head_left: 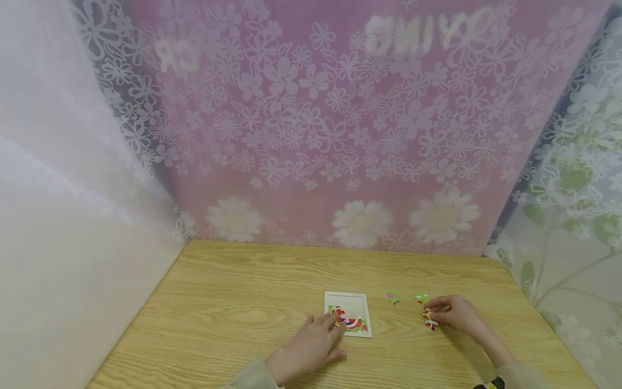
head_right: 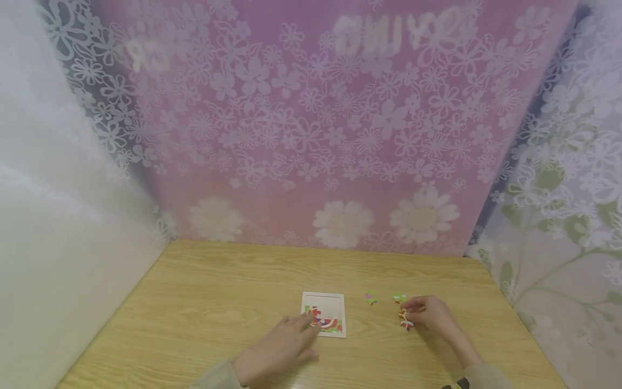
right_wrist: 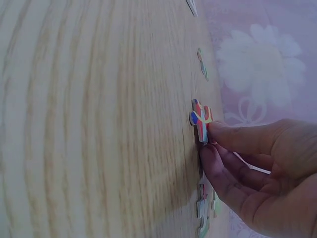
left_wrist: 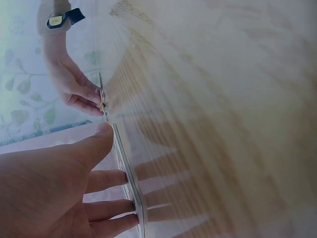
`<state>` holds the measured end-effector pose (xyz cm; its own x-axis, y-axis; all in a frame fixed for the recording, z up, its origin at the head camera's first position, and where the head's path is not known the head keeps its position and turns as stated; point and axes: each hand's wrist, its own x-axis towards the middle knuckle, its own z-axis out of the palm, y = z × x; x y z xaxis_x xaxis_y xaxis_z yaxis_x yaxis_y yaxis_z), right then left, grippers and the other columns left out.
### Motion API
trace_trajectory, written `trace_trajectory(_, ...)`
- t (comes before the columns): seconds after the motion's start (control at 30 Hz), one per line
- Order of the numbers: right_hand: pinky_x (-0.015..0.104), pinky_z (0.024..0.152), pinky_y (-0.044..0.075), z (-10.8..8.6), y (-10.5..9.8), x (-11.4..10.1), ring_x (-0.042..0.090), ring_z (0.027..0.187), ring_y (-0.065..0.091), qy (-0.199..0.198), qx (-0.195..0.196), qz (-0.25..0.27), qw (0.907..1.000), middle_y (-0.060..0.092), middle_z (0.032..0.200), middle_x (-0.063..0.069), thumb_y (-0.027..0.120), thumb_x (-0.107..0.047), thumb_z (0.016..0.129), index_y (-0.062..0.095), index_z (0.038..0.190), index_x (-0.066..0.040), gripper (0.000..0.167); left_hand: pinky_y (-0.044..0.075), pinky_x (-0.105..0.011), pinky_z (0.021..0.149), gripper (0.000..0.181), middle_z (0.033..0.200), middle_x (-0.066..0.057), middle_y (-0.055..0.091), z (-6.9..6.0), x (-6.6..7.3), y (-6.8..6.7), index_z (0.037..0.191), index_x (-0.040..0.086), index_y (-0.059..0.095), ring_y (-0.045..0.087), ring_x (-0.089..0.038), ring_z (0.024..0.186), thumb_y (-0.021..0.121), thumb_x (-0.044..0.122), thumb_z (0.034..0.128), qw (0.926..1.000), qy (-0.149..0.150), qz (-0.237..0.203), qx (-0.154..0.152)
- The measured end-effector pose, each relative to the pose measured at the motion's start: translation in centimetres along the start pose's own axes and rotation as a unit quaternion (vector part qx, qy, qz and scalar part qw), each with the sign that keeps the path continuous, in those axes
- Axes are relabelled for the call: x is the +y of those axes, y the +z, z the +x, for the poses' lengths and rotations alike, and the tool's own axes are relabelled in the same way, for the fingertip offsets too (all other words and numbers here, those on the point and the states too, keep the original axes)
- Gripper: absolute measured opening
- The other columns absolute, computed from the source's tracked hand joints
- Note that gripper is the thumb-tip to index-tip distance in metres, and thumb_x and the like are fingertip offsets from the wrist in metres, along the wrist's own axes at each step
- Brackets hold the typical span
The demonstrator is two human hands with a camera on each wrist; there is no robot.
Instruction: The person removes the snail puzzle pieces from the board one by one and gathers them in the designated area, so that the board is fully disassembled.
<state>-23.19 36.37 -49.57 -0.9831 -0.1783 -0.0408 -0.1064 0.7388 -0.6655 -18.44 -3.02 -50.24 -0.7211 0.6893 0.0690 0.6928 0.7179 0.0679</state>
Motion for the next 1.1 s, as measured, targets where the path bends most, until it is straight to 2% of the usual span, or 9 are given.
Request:
trace_trajectory(0.33,0.030,0.065,0.057,0.0,0.3,-0.4,0.025,0.088,0.070,0.025,-0.008,0.033,0.9991,0.072,0.102,0.013,0.073,-0.003,0.090,0.072,0.113,0.003,0.024,0.047,-0.052,0.106,0.063,0.153,-0.013,0.048,0.0,-0.1,0.0,0.147,0.018,0.055,0.051,-0.028,0.137,0.052,0.058,0.0979,1.0000,0.000,0.008,-0.002)
trace_trajectory(0.43,0.030,0.061,0.056,-0.1,0.2,-0.4,0.021,0.084,0.069,0.017,-0.014,0.053,0.9984,0.073,0.102,0.015,0.069,-0.008,0.095,0.070,0.116,0.004,0.025,0.048,-0.052,0.105,0.063,0.153,-0.013,0.049,0.0,-0.1,0.0,0.147,0.018,0.055,0.051,-0.028,0.137,0.052,0.058,0.0981,0.9999,0.002,0.010,-0.002)
trace_trajectory(0.6,0.034,0.057,0.053,-0.2,-0.3,-0.7,0.019,0.075,0.065,0.012,-0.030,0.104,0.9941,0.072,0.101,0.017,0.062,-0.019,0.102,0.062,0.127,0.009,0.038,0.048,-0.052,0.105,0.062,0.152,-0.013,0.049,0.0,-0.1,0.0,0.146,0.017,0.056,0.052,-0.028,0.137,0.053,0.057,0.0981,1.0000,0.003,0.008,0.002)
trace_trajectory(0.73,0.036,0.067,0.058,-0.3,-0.7,-1.4,0.023,0.082,0.068,0.017,-0.028,0.122,0.9919,0.070,0.107,0.020,0.060,-0.022,0.103,0.059,0.131,0.009,0.042,0.048,-0.053,0.104,0.062,0.152,-0.014,0.050,0.0,-0.1,0.1,0.145,0.017,0.056,0.052,-0.029,0.136,0.054,0.057,0.0976,1.0000,0.003,0.005,0.007)
trace_trajectory(0.87,0.037,0.079,0.060,-0.4,-0.9,-2.1,0.029,0.098,0.070,0.020,-0.024,0.124,0.9918,0.068,0.119,0.023,0.059,-0.027,0.104,0.057,0.135,0.007,0.046,0.048,-0.053,0.104,0.062,0.151,-0.013,0.050,0.0,-0.1,0.2,0.145,0.017,0.057,0.052,-0.029,0.136,0.054,0.057,0.0976,0.9999,0.004,0.007,0.007)
trace_trajectory(1.0,0.040,0.081,0.060,-0.3,-0.8,-3.0,0.031,0.102,0.069,0.019,-0.023,0.127,0.9915,0.066,0.123,0.024,0.058,-0.030,0.104,0.056,0.138,0.005,0.048,0.048,-0.054,0.104,0.062,0.152,-0.013,0.050,0.0,-0.1,0.2,0.145,0.018,0.056,0.052,-0.028,0.137,0.054,0.057,0.0979,1.0000,0.002,0.002,0.003)
trace_trajectory(1.1,0.042,0.082,0.060,-0.3,-0.5,-3.7,0.030,0.102,0.070,0.002,-0.022,0.135,0.9906,0.064,0.127,0.027,0.057,-0.028,0.105,0.056,0.139,0.005,0.047,0.047,-0.054,0.105,0.062,0.153,-0.013,0.049,0.0,-0.1,0.1,0.146,0.018,0.056,0.051,-0.028,0.137,0.053,0.057,0.0980,1.0000,0.000,-0.001,-0.001)
